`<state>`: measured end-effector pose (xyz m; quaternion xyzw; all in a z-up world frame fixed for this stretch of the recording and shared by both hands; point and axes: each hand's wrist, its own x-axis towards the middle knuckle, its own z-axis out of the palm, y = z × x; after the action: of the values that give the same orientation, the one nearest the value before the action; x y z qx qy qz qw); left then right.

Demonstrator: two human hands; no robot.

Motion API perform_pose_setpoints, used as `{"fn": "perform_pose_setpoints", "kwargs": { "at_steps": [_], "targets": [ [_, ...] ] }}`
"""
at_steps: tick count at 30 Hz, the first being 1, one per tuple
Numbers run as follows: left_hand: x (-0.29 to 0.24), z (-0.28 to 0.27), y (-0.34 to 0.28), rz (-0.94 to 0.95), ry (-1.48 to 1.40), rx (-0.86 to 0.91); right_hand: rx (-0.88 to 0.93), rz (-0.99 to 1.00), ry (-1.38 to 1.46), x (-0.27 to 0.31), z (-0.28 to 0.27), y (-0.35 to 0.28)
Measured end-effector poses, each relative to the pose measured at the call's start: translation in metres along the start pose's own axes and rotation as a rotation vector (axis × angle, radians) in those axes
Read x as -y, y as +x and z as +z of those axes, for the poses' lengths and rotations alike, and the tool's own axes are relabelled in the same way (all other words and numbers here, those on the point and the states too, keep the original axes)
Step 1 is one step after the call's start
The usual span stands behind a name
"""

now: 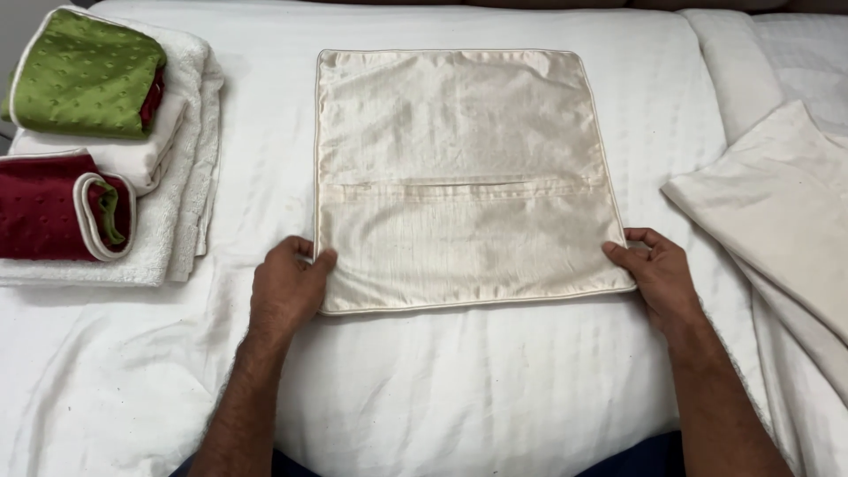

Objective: The person folds a white towel, then a red and green towel, and finally a white bath towel on a bed. Each towel is folded into a neat rectangle and placed on a stack to the left.

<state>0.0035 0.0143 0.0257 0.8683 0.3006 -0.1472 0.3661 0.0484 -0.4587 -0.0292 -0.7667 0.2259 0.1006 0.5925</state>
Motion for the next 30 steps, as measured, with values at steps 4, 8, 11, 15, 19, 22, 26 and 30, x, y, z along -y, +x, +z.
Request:
{"fn": "perform_pose_setpoints", "kwargs": {
  "at_steps": [4, 8, 11, 15, 19, 22, 26, 30],
  "targets": [
    [-0.016, -0.003, 0.003, 0.031, -0.058, -0.096, -0.036, -0.084, 0.134, 0.000, 0.004, 0.009],
    [-0.025, 0.008, 0.022, 0.097, -0.064, -0.234, -0.031, -0.066, 0.176, 0.008, 0.006, 0.011],
    [-0.026, 0.011, 0.037, 0.103, -0.077, -0.239, -0.068, -0.040, 0.187, 0.016, 0.015, 0.015],
    [-0.020, 0.011, 0.042, 0.140, -0.168, -0.227, -0.066, -0.071, 0.095, 0.017, 0.018, 0.024],
    [-0.022, 0.003, 0.034, 0.179, -0.281, -0.240, -0.062, -0.182, 0.095, 0.010, 0.005, 0.029],
    [-0.024, -0.004, 0.032, 0.127, -0.203, -0.207, -0.038, -0.140, 0.127, 0.016, 0.001, 0.026],
    [-0.015, 0.007, 0.048, 0.077, 0.104, -0.233, 0.076, -0.066, -0.026, 0.004, -0.004, 0.043],
    [-0.020, 0.008, 0.045, 0.066, 0.172, -0.197, -0.045, -0.036, 0.072, 0.025, 0.018, 0.042]
  ]
}}
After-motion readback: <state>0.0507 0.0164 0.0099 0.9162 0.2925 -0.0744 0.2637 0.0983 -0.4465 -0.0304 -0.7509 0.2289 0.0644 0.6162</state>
